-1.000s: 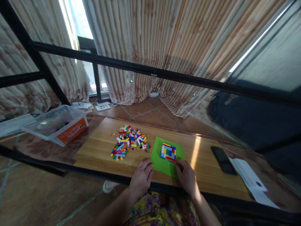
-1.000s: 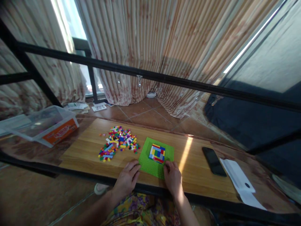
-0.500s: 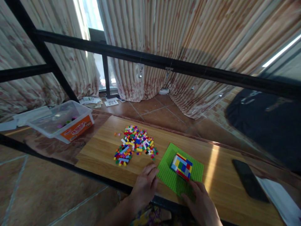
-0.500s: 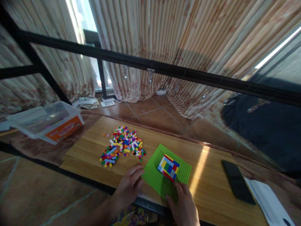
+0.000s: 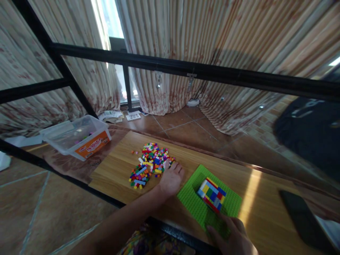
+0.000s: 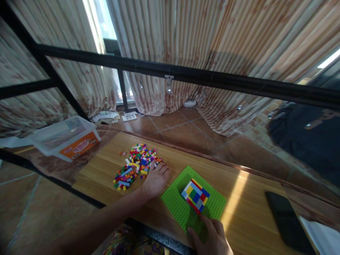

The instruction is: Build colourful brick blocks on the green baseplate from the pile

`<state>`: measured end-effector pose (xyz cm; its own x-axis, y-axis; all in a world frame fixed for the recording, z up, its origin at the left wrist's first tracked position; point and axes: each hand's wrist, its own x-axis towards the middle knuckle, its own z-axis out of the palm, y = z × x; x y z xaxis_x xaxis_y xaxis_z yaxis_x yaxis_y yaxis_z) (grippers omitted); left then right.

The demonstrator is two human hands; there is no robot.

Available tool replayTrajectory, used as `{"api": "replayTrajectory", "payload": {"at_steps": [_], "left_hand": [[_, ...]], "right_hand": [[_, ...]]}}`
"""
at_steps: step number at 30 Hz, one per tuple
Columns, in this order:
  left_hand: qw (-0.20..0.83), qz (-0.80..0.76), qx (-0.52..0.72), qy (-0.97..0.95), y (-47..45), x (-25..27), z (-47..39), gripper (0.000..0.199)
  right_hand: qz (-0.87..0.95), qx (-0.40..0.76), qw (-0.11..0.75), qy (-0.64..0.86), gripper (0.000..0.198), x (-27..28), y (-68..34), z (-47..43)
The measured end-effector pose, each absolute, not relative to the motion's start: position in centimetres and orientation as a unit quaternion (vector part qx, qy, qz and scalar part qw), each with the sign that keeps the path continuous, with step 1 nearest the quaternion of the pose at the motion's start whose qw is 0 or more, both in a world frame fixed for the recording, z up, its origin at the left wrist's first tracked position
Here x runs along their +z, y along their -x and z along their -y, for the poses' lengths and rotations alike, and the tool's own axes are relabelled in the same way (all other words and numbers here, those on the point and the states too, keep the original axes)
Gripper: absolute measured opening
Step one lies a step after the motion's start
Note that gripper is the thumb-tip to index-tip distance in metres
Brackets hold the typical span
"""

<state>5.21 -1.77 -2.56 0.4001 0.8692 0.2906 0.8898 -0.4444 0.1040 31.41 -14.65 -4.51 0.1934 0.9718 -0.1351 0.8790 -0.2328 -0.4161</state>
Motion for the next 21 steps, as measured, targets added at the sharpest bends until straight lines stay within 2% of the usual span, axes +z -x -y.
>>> {"api": "replayTrajectory", "payload": {"at_steps": [6,13,17,21], "left_hand": [[0.070,0.561,-0.142,0.812,-2.3,-2.7,2.7,0.016],[0.071,0.544,-0.195,0.813,0.6,-2.8,5.5,0.014],[0.077,0.533,-0.248,0.805,1.1,-2.5,6.6,0.011],[0.067,0.550,-0.308,0.773,1.9,-1.8,7.9,0.018]], "right_hand": [[0.598,0.153,0.100,0.780,0.049,-3.8,-30.8,13.8],[0.618,0.189,0.069,0.760,0.040,-2.6,-26.8,12.8],[0.639,0.200,0.098,0.736,0.030,-2.6,-24.3,12.2],[0.633,0.242,0.157,0.718,0.025,-2.1,-21.9,11.8]]}}
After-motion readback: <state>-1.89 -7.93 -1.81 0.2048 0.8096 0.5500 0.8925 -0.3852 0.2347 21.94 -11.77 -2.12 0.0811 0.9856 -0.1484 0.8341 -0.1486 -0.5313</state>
